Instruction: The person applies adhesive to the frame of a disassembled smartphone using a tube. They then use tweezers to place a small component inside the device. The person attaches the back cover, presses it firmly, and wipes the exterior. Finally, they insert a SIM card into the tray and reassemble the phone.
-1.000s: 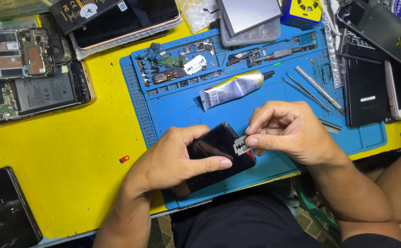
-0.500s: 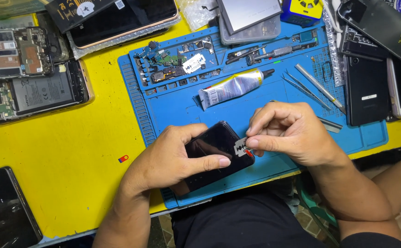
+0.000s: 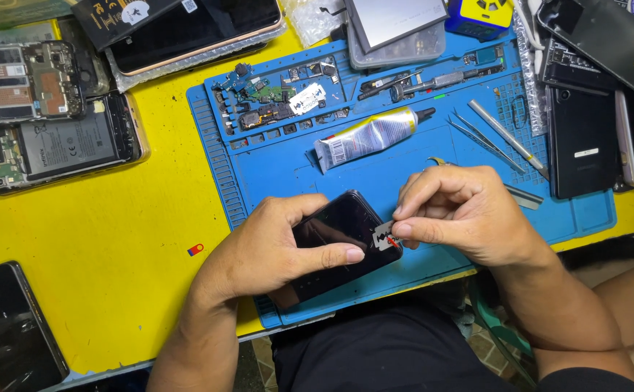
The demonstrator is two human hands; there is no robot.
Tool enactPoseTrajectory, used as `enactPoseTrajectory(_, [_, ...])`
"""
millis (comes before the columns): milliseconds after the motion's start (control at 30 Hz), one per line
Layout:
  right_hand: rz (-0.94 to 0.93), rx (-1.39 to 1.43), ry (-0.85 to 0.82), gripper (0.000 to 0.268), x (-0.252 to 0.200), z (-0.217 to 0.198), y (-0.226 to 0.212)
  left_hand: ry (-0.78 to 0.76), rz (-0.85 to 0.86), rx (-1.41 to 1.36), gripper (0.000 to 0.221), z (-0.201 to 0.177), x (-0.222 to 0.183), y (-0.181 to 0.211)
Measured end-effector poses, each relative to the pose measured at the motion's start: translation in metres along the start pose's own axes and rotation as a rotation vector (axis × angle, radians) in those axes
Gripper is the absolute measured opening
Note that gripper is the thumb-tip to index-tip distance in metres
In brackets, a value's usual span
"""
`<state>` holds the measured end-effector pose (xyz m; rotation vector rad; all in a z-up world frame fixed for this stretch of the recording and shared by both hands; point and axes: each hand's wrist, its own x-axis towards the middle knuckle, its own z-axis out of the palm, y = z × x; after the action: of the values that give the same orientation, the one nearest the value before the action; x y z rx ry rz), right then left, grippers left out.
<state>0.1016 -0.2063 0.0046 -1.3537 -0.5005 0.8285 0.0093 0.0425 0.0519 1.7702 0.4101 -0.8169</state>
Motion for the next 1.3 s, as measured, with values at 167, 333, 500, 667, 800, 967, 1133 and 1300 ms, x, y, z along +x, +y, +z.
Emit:
enactPoseTrajectory(167, [0.013,0.021,0.001,0.018,0.000,0.000,-0.002,-0.007,-0.029,-0.014,0.028,-0.001,-0.002,0.006])
enactPoseTrajectory(333, [0.053,0.056,-0.014,0.016,-0.003,-0.006,-0.005,0.009,-0.074,-0.054,0.026,-0.002,-0.005,0.012])
enactPoseTrajectory(500, [-0.084,0.007,0.176,0.018,-0.005,-0.029,-0.008,0.016,0.192,-0.088,0.026,-0.001,0.001,-0.016])
enactPoseTrajectory(667, [-0.112,-0.476,0.445,0.013,0.005,-0.030,-0.022,-0.057,0.380,-0.149,0.023,-0.004,0.000,-0.022])
enactPoseTrajectory(800, [-0.398,-0.926,0.342,0.009,0.009,-0.040,-0.013,-0.145,0.530,-0.192,0.023,-0.003,0.005,-0.030])
enactPoseTrajectory(967, [-0.577,-0.925,0.361,0.005,0.003,-0.018,-0.019,-0.080,0.597,-0.184,0.026,0.006,0.006,-0.029])
enactPoseTrajectory(1133, [-0.235,-0.272,0.054,0.061,-0.020,0.015,-0.014,0.215,0.619,-0.356,0.031,0.036,0.015,-0.033])
enactPoseTrajectory(1300, [-0.401,-0.482,0.159,0.041,-0.010,0.033,-0.019,0.326,0.646,-0.251,0.024,0.049,0.018,-0.034])
